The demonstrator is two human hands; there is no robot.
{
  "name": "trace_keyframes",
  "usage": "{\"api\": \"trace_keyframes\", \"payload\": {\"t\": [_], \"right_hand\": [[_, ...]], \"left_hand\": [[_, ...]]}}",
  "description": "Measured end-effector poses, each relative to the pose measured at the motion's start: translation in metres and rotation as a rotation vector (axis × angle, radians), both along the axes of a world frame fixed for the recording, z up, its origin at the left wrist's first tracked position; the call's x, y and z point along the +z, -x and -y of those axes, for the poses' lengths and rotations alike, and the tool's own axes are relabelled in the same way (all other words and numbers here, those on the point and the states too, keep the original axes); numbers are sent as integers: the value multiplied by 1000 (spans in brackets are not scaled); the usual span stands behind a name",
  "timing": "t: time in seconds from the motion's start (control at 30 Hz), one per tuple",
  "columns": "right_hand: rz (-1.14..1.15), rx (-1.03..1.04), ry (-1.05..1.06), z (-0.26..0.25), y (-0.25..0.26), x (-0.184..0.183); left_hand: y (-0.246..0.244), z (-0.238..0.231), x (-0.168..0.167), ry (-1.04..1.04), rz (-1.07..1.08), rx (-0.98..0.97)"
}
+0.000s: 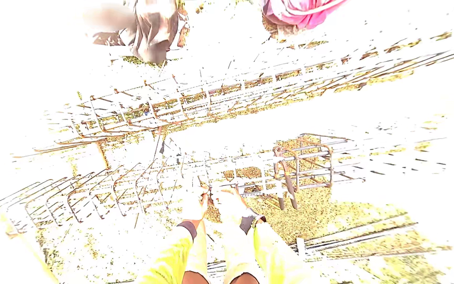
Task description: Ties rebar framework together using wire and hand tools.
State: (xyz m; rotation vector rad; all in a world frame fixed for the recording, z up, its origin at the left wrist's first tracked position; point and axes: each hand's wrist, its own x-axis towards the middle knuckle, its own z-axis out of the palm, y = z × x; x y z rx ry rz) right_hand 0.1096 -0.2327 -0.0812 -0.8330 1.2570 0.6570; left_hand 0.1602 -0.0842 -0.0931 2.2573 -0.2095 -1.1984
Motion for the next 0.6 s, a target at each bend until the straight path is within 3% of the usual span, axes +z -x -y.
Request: {"api": "trace_keyframes", "payload": {"t": [0.07,0.23,0.47,0.6], "right_hand": [[-63,-161,-114,5,-1,6],[-25,-59,-67,6,7,7],[52,364,338,-3,7,-9],[-2,282,388,-11,-9,-12]], "left_hand": [[-6,-1,1,6,-50,16],[-31,12,15,-115,-265,142],[-39,17,17,-193,-314,134],[-36,19,17,-168,-336,267]]}}
